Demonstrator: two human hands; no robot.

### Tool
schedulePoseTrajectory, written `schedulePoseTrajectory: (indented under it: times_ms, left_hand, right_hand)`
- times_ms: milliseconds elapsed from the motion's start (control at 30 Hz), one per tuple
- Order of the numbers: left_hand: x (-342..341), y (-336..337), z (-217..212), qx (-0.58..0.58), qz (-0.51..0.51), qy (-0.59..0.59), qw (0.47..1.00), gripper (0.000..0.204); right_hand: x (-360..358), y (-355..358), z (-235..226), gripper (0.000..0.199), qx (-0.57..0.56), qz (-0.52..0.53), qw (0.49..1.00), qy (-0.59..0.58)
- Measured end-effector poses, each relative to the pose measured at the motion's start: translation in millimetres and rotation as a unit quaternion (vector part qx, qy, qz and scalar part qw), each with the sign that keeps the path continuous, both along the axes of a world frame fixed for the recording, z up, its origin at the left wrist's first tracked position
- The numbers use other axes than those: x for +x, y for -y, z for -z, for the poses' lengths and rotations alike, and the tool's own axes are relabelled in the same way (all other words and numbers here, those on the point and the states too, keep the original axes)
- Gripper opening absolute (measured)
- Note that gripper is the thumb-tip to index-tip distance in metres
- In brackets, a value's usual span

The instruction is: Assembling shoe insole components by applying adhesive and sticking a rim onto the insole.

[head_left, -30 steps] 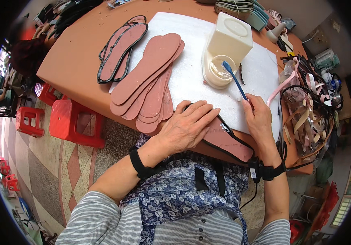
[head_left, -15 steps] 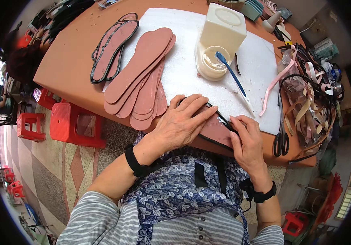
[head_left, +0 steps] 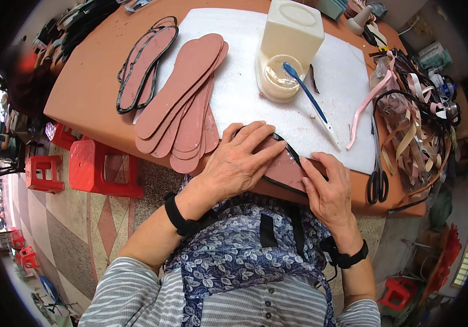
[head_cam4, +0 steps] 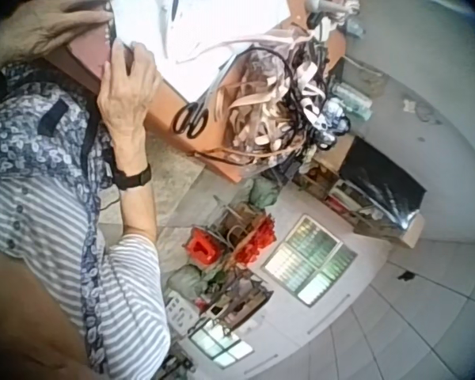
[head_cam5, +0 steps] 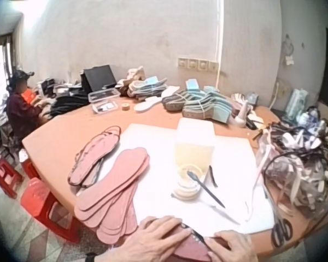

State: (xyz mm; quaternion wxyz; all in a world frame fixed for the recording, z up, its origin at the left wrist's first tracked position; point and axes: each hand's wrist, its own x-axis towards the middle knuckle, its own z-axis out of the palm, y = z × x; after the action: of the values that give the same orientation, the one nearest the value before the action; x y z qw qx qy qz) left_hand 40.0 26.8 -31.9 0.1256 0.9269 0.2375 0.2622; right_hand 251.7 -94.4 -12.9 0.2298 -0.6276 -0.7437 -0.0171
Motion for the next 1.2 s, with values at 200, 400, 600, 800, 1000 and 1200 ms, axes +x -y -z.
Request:
schedulePoseTrajectory:
  times_ms: [200,400,600,800,1000,1200]
  left_hand:
    - [1,-1,2,0.005,0.001,0.005,1.000,0.038]
    - [1,0,5,0.010,-0.010,-0.001,1.000,0.038]
    - [-1,4,8,0.062,-0.030,-0.027,0.997,0.037]
    - [-2,5,6,0.074,-0.024,-0.030,0.996,0.038]
    - [-1,3,5,0.052,-0.008,-0.014,0.999,0.039]
    - [1,3,-1,0.039,-0.001,-0.019,0.999,0.038]
  right_hand:
    - [2,2,1,0.036,0.016,-0.011,0.998,0.056]
    - [3,5,4,0.036,0.030,-0.012,0.995,0.099]
    - [1,8,6,0.043,0.034,-0.012,0.994,0.104]
    - [0,8,9,0.047,0.036,-0.009,0.996,0.082]
    - [-3,6,8,0.045,0.049,-0.012,0.994,0.097]
    - [-3,3,8,0.041,0.055,-0.030,0.992,0.109]
